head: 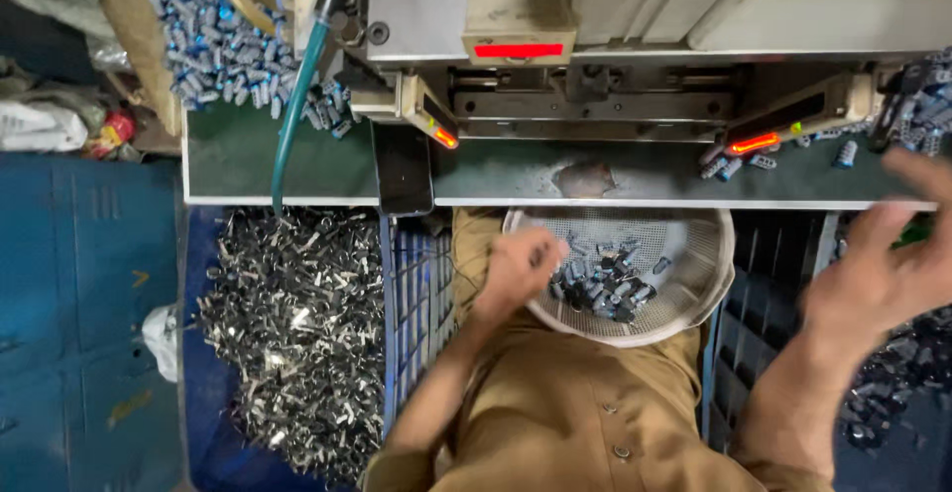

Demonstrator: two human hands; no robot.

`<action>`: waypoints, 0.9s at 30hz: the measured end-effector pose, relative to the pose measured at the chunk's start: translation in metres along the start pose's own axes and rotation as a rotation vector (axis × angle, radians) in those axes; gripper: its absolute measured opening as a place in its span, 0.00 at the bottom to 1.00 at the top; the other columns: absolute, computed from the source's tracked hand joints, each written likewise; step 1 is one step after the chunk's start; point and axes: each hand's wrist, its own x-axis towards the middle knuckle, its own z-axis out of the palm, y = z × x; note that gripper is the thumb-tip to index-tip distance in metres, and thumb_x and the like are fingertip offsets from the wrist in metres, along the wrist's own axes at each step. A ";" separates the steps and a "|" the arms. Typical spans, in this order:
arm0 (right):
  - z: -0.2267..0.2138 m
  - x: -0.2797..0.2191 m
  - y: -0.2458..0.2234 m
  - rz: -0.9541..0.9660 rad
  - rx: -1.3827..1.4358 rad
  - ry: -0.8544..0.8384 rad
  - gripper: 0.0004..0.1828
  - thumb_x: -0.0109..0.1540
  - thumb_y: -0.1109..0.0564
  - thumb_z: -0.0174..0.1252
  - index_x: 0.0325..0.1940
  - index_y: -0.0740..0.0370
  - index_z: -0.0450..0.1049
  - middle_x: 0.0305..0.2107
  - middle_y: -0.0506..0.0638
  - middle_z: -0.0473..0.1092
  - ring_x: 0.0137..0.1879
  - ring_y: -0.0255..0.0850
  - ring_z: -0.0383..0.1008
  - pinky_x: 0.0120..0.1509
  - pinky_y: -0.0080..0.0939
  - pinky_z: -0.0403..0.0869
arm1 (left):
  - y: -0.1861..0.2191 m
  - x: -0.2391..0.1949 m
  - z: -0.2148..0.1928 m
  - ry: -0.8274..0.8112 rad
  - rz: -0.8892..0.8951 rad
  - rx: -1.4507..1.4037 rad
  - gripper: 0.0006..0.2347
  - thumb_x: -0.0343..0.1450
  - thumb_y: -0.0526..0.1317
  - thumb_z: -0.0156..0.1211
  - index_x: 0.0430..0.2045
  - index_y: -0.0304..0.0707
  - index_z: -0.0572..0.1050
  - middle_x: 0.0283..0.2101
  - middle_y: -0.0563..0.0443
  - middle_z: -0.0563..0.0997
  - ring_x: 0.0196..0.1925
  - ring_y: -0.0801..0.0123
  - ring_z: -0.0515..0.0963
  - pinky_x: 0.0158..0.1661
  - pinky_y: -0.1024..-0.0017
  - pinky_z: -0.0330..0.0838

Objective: The person repeatedly picks small cylindrical components from a white basket, places them into a machine slot, and retrieves processed parts. The person also handles metal clips from a blue bin and places them into the machine. The task continues in a repetitive loop throughout the clip.

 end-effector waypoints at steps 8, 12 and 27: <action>0.095 -0.090 0.032 0.272 -0.182 -0.787 0.13 0.59 0.60 0.61 0.47 0.57 0.81 0.39 0.57 0.77 0.45 0.57 0.77 0.50 0.51 0.75 | -0.026 -0.048 0.026 -0.404 0.195 0.714 0.18 0.56 0.38 0.70 0.38 0.34 0.78 0.43 0.38 0.73 0.50 0.48 0.72 0.51 0.56 0.67; 0.100 -0.116 0.067 0.145 -0.208 -0.881 0.19 0.51 0.60 0.62 0.47 0.57 0.79 0.43 0.56 0.73 0.48 0.58 0.75 0.49 0.54 0.74 | -0.031 -0.040 0.031 -0.301 0.200 0.757 0.22 0.53 0.35 0.69 0.42 0.34 0.79 0.45 0.36 0.73 0.50 0.47 0.72 0.49 0.59 0.67; 0.104 -0.130 0.058 0.264 0.288 -0.429 0.13 0.60 0.74 0.53 0.45 0.65 0.76 0.44 0.57 0.74 0.52 0.47 0.76 0.59 0.41 0.73 | 0.006 -0.012 0.027 -0.116 0.254 0.145 0.17 0.63 0.41 0.71 0.43 0.32 0.78 0.51 0.41 0.78 0.56 0.48 0.75 0.59 0.56 0.67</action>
